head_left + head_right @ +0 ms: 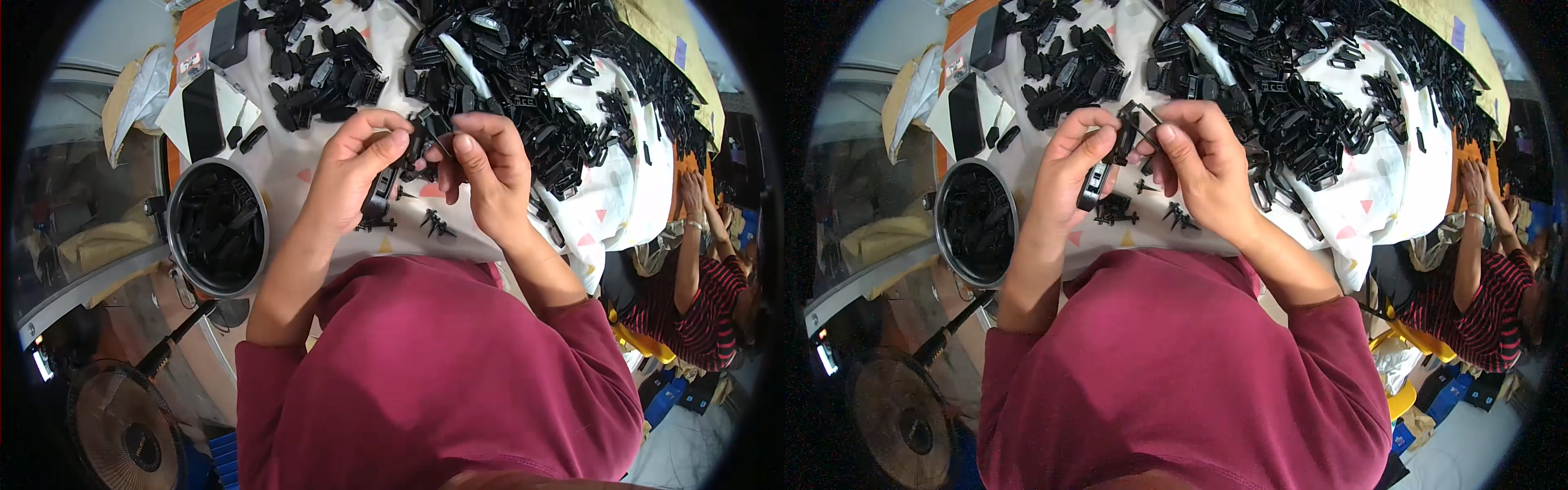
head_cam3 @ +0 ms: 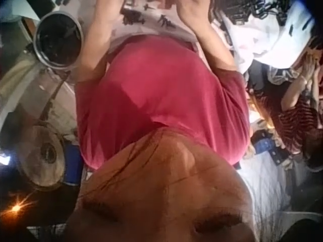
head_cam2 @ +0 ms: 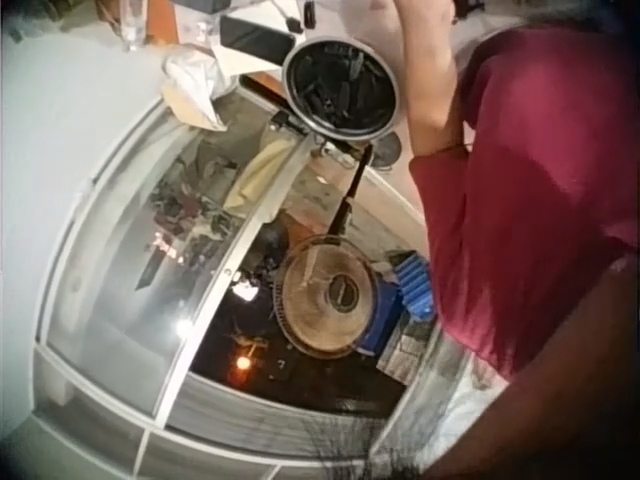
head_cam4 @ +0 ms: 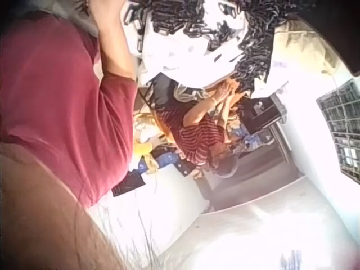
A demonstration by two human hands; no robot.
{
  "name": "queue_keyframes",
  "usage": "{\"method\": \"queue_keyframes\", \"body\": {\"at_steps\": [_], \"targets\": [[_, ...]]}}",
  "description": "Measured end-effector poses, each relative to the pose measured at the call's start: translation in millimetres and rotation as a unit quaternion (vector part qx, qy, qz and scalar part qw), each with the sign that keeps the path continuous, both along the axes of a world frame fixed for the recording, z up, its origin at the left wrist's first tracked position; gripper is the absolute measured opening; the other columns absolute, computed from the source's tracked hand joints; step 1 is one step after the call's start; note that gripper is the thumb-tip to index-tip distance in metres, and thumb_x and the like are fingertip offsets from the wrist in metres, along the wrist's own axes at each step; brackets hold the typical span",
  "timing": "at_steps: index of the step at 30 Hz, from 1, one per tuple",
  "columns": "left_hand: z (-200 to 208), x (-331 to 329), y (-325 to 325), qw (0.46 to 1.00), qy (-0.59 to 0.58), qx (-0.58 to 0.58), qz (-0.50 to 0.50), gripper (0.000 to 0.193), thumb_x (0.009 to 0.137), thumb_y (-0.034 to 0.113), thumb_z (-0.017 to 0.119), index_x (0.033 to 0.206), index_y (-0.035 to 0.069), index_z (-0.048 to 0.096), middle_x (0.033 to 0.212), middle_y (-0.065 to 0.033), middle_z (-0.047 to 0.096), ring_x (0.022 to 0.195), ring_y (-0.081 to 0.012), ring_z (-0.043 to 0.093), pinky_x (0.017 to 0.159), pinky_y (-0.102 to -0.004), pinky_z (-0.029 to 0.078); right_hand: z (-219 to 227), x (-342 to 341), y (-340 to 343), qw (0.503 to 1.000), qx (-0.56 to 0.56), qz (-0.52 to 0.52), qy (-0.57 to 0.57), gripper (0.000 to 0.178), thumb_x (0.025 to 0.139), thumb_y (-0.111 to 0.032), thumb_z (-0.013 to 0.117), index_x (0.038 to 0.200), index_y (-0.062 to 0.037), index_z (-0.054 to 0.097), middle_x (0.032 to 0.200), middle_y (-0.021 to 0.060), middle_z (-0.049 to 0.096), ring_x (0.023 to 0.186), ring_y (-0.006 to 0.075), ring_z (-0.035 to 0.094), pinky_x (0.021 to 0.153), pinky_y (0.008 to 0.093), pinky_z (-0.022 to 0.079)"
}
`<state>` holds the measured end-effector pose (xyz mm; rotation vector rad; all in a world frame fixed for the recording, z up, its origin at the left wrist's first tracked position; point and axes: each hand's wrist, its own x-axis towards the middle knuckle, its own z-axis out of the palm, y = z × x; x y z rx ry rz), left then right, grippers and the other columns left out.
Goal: Assembling small black plastic components by inserting pins into housings.
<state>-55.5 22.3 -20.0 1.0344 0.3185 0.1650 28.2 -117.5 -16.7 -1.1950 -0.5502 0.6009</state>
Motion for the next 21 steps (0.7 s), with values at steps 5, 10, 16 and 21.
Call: {"method": "queue_keyframes", "body": {"at_steps": [5,10,16,21], "targets": [[3,-12,9,0.995,-0.032,-0.034,-0.091,0.026,0.085,0.009,0.052,0.11,0.002,0.051,0.084,-0.0054,0.06,0.075,-0.0082,0.057,0.055,-0.0185,0.044,3,8,-8,0.997,0.041,0.055,0.036,0.018,0.087,-0.01,0.049,0.103,-0.0038,0.044,0.082,0.0142,0.057,0.051,0.0118,0.05,0.039,0.0203,0.04],[1,-11,0,0.98,-0.048,0.195,-0.001,0.034,0.072,-0.001,0.065,0.104,-0.001,0.056,0.09,-0.007,0.059,0.079,-0.0126,0.057,0.069,-0.0228,0.046,11,6,-12,0.994,0.013,0.112,0.012,0.02,0.085,-0.007,0.051,0.104,-0.0012,0.046,0.077,0.0118,0.056,0.05,0.01,0.048,0.039,0.0197,0.038],[5,-14,-6,0.897,-0.11,0.425,0.06,0.026,0.07,0.004,0.067,0.094,-0.001,0.06,0.088,-0.0081,0.06,0.077,-0.0142,0.056,0.071,-0.0229,0.043,25,10,-18,0.99,-0.103,0.088,0.046,0.012,0.084,-0.008,0.054,0.091,0.0012,0.056,0.07,0.0056,0.056,0.045,0.0051,0.044,0.037,0.0166,0.032],[10,-20,-11,0.842,-0.094,0.527,0.069,0.026,0.07,0.005,0.067,0.095,-0.002,0.06,0.088,-0.0107,0.06,0.075,-0.0169,0.058,0.065,-0.0245,0.046,27,18,-23,0.975,-0.139,0.118,0.129,0.009,0.081,-0.007,0.058,0.084,0.0013,0.059,0.067,0.0031,0.055,0.043,0.0032,0.04,0.036,0.0164,0.028]]}}
